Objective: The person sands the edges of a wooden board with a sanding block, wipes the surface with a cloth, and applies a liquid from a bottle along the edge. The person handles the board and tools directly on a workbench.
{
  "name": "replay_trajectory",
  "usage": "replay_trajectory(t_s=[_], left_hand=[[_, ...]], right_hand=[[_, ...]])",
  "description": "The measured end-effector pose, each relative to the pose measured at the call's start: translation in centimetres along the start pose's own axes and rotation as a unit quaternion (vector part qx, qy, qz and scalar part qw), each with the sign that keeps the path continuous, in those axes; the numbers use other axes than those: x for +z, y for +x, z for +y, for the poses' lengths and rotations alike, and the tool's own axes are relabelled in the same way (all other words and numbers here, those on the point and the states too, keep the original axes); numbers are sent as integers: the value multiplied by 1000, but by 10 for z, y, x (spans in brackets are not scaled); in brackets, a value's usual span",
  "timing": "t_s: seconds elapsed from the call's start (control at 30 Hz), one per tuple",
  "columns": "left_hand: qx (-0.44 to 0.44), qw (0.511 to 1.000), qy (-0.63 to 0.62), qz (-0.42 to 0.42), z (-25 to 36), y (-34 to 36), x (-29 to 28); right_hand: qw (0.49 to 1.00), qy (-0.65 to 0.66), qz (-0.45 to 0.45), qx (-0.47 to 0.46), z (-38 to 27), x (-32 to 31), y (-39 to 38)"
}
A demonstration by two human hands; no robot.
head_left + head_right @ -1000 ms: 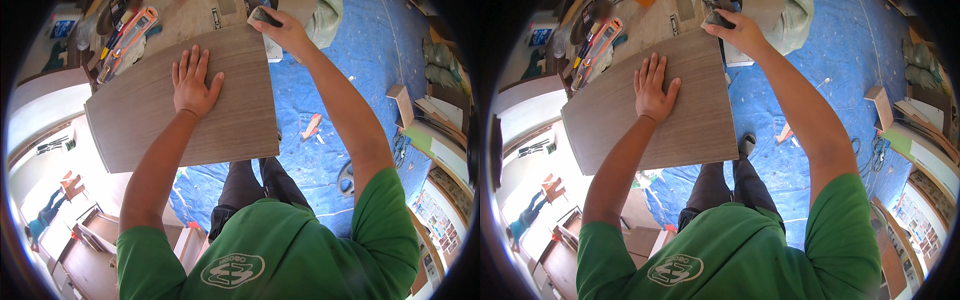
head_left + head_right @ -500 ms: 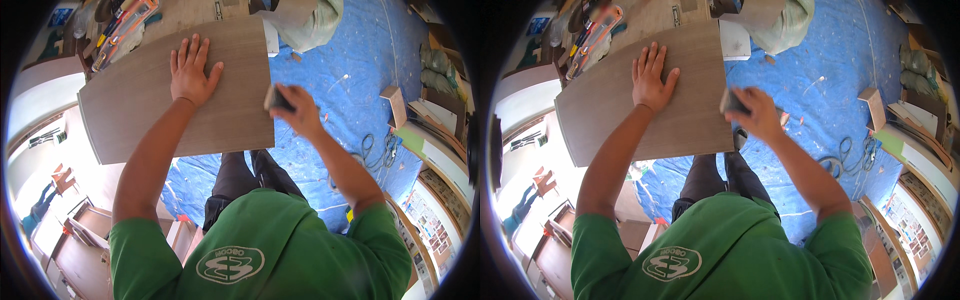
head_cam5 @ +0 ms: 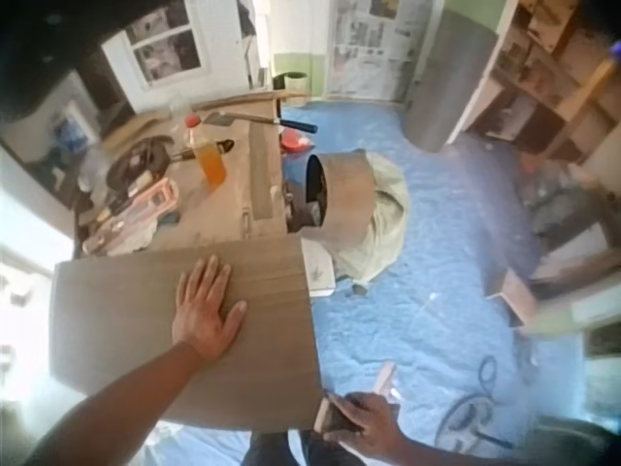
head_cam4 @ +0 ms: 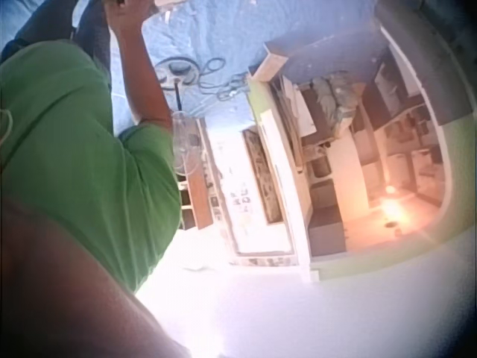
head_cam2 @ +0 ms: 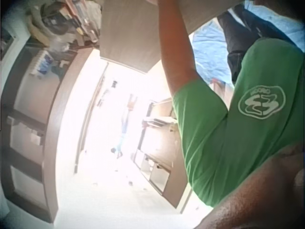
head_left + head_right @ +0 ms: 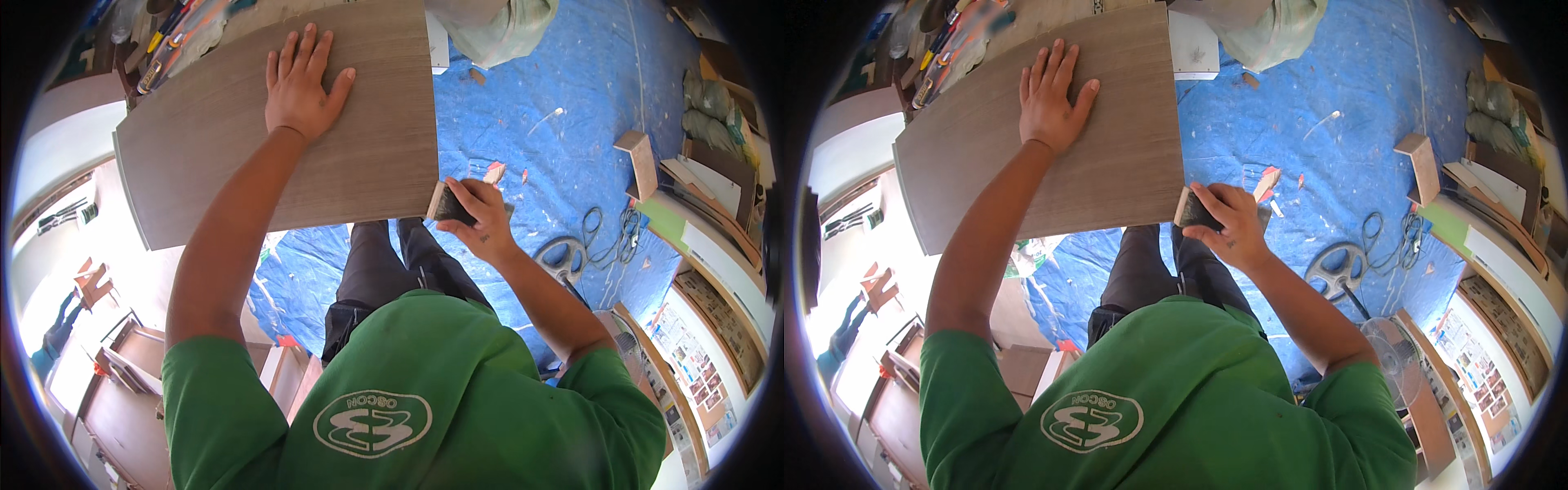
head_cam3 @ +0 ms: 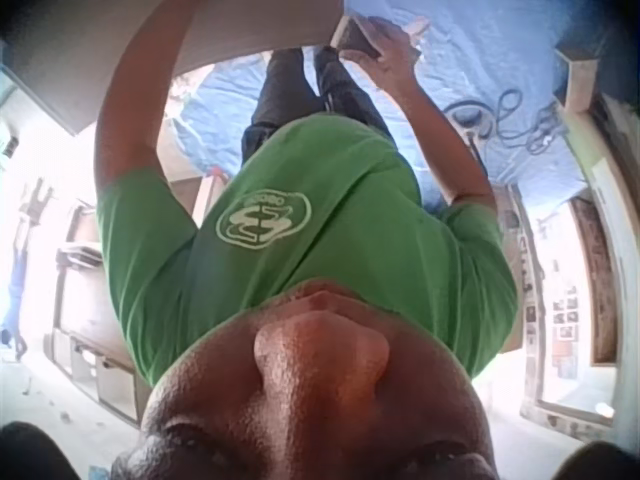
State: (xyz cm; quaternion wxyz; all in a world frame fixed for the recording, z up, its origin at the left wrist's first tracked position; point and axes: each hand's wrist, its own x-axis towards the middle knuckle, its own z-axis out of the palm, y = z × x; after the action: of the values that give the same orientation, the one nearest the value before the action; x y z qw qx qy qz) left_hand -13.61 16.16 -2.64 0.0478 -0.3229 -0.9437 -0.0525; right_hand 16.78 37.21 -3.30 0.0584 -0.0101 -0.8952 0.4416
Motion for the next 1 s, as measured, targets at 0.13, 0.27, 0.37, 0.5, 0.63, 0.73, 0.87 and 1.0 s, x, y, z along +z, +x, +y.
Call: replay_trajectory(t_s=[0.13, 0.27, 0.37, 0.5, 0.63, 0.73, 0.87, 1.0], left_hand=[[7, 1000, 8, 6, 1, 4, 4], [19, 999, -1, 27, -3, 3, 10], [14, 999, 6, 29, -7, 1, 14], [15, 999, 4, 36, -5, -1, 14], [18, 999, 6, 44, -5, 2, 15], [-30, 997, -38, -56, 21, 6, -23], [-22, 998, -44, -42, 14, 3, -21], [-14, 998, -43, -36, 20, 4, -22]], right_hand=[[997, -47, 49, 30, 21, -4, 89], [998, -18, 55, 39, 20, -9, 112], [999, -47, 13, 6, 4, 5, 32], [998, -41, 29, 25, -14, 6, -15], [998, 1, 62, 28, 0, 2, 58], [997, -11, 63, 39, -2, 7, 43], [994, 59, 72, 54, -19, 19, -22], [992, 48, 109, 51, 5, 15, 36]])
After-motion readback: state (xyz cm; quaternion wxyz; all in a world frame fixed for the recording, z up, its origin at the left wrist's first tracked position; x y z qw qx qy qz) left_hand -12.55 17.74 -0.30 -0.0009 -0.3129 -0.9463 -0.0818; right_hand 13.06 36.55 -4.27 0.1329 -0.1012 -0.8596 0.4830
